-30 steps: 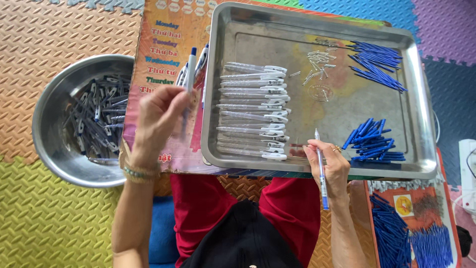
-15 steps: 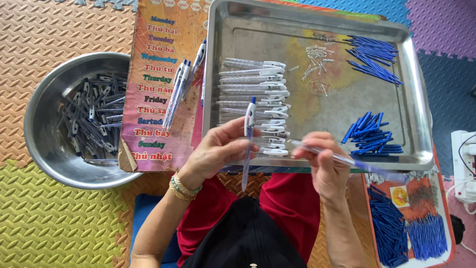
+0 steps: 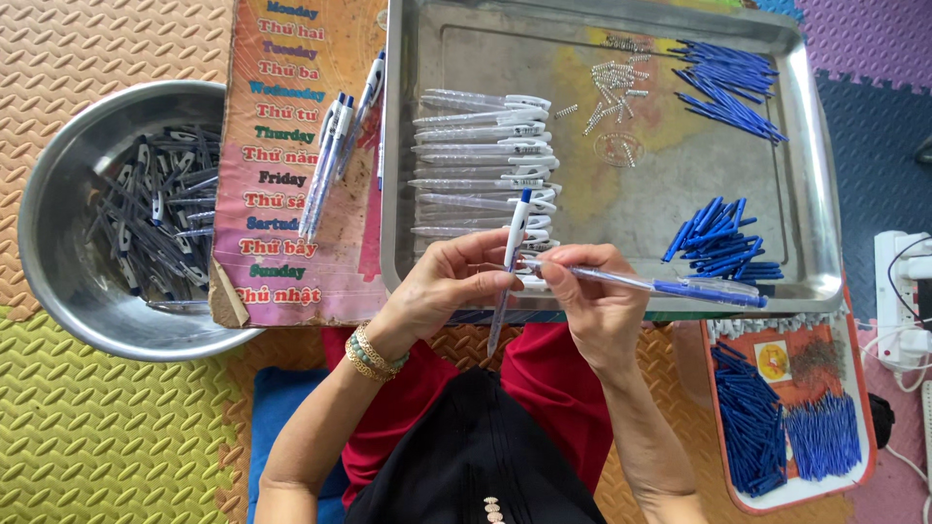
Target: The person assembles ballpoint pens by hand, inserting blue ink refills into white pen barrels and attaching small metal clips to the pen caps on a metal tray.
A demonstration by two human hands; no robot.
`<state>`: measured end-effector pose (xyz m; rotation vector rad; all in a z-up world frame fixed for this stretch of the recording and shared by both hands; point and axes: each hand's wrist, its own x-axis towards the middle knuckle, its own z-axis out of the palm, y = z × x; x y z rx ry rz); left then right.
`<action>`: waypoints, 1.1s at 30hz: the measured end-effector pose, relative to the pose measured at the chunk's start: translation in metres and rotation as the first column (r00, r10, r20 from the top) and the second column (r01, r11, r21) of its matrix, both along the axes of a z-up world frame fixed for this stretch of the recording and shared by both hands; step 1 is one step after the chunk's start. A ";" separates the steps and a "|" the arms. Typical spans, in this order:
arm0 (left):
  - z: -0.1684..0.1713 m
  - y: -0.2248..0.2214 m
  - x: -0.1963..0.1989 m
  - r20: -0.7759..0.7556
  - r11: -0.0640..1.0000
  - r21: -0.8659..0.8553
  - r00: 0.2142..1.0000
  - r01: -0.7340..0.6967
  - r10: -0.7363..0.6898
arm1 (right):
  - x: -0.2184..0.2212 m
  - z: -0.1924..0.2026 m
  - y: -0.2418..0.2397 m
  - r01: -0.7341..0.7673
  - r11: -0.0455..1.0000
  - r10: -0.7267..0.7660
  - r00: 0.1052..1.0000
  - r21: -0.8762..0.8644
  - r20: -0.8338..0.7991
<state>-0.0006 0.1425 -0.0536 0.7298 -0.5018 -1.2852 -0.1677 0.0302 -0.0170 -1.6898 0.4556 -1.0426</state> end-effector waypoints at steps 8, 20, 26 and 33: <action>0.013 -0.002 -0.007 0.042 0.999 0.026 0.999 0.018 -0.019 | -0.001 -0.003 0.001 0.027 1.000 -0.027 1.000 0.015 -0.015; 0.019 0.001 -0.006 0.037 0.999 0.037 0.999 0.013 -0.015 | -0.006 -0.007 -0.003 0.033 0.998 -0.034 0.999 -0.058 -0.030; 0.009 -0.002 -0.010 0.026 0.998 0.043 0.999 -0.038 0.037 | -0.001 -0.009 -0.005 0.021 0.965 -0.027 0.999 -0.261 -0.019; 0.000 -0.009 -0.009 0.036 0.997 0.060 0.998 -0.049 0.047 | 0.004 -0.016 0.003 0.132 0.627 -0.236 0.971 -0.768 -0.025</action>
